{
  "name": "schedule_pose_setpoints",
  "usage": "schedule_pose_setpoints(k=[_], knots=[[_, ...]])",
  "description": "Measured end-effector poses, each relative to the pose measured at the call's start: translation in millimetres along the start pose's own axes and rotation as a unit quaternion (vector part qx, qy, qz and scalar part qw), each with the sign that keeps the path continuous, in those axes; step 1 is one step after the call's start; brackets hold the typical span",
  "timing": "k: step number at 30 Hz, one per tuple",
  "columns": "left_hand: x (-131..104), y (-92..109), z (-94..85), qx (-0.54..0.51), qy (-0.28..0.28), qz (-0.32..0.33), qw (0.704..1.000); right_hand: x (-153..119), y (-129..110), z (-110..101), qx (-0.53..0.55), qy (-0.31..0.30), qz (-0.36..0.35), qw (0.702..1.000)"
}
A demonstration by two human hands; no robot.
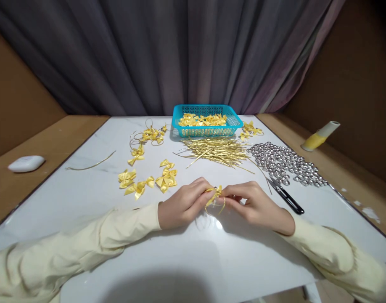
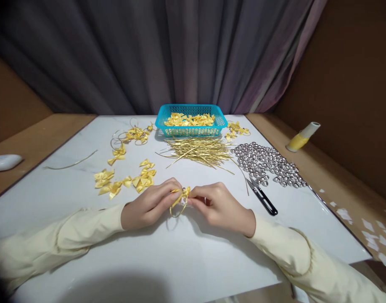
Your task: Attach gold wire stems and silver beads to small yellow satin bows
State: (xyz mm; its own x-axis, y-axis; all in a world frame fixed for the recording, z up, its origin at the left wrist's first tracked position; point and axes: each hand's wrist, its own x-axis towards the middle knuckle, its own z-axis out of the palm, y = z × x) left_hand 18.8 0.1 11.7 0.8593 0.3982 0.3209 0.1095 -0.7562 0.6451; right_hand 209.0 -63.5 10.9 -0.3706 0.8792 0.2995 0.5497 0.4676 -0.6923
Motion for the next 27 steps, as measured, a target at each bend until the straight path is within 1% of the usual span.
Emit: schedule_pose_setpoints(k=[5,9,12,17,21,27], knots=[[0.5,1.7,-0.3,-0.012,0.005,-0.02,1.0,0.3,1.0,-0.2,-0.015,0.001,-0.032,0.999],[0.6,1.6,-0.8,-0.036,0.013,-0.037,0.999,0.2,2.2,-0.3,-0.008,0.021,-0.044,0.999],[1.0,1.9,-1.2,-0.068,0.017,-0.057,0.996,-0.1,2.8,0.1,0.023,0.031,-0.015,0.999],[1.4,1.8,-1.2,-0.125,0.025,-0.11,0.986,-0.7,2.1,1.0,0.087,0.054,0.041,0.994],[2.3,1.1,-1.2,-0.169,0.041,-0.141,0.975,-1.6,1.5,1.3,0.106,0.058,0.047,0.992],[4.3,0.9,-3.7,-0.231,0.049,-0.15,0.96,-2.4,1.0,1.0,0.12,0.064,0.051,0.989]])
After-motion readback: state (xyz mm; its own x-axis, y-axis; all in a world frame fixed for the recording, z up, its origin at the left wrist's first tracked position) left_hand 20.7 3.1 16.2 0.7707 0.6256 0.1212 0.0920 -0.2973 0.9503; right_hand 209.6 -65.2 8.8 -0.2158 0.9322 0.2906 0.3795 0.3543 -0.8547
